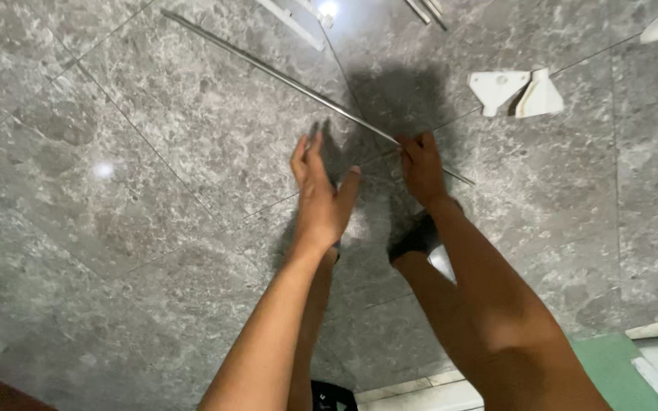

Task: The person assembles a mop by connecting metal rods to a white plastic mop head, then wipes the mop head with a cloth. The person handles multiple rods and the mop head on a tiled floor.

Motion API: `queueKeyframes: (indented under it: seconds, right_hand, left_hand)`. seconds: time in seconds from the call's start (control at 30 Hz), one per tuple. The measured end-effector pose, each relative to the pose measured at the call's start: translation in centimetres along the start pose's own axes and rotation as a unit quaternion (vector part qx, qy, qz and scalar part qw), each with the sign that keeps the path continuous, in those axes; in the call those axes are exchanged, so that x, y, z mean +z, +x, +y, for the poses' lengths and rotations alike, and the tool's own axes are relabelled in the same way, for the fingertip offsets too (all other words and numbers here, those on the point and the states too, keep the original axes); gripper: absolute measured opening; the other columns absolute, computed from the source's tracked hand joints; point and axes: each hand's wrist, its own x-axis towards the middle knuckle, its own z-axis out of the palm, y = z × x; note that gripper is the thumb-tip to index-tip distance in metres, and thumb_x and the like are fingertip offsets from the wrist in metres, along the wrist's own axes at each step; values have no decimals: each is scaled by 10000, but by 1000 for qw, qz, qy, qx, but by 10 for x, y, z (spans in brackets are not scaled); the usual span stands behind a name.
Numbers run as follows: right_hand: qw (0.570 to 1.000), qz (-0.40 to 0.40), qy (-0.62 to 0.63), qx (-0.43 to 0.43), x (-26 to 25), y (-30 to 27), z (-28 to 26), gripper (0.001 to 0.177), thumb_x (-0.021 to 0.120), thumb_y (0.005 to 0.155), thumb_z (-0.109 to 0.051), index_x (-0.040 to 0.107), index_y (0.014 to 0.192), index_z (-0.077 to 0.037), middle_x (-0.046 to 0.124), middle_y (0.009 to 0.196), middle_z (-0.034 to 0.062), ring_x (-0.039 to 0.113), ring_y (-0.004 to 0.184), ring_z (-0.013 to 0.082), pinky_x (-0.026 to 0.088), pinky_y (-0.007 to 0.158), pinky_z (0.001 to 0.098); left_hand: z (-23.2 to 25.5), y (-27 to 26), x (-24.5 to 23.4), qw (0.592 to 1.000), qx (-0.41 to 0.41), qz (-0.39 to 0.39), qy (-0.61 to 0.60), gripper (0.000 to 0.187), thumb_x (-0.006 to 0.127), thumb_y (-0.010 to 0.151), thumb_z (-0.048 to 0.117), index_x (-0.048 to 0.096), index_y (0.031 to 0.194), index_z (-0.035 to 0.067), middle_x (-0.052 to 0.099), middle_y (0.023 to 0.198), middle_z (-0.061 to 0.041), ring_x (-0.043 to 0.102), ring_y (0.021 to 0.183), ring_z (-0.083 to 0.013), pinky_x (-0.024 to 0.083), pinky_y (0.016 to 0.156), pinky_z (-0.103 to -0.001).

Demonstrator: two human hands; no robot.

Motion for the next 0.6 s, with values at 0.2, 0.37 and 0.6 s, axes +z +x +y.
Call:
queueKeyframes:
  seconds: [0.2,0.37,0.6]
  right_hand:
    - [995,95,43,-5,81,41,-11,297,653,935,23,689,1220,-55,513,1034,172,557,969,355,482,835,459]
    - [990,117,-69,-31,92,58,-15,292,713,872,-33,699,1149,-124,598,1054,128,579,1031,349,455,858,490]
    - [990,124,-58,-30,88,65,-15,282,734,856,-66,679,1130,-101,599,1080,139,571,1029,366,447,873,501]
  left_hand:
    - [7,13,-33,994,-37,-106,4,795,651,958,316,257,1567,-9,122,1640,-267,273,1492,-472,370,1151,-521]
    - [2,23,-63,994,-50,-93,39,779,621,974,362,276,1570,-1,157,1643,-254,324,1481,-446,382,1142,-503]
    - [-14,24,-68,994,-15,-88,71,791,666,965,370,308,1541,-38,196,1607,-262,332,1482,-440,366,1174,-486]
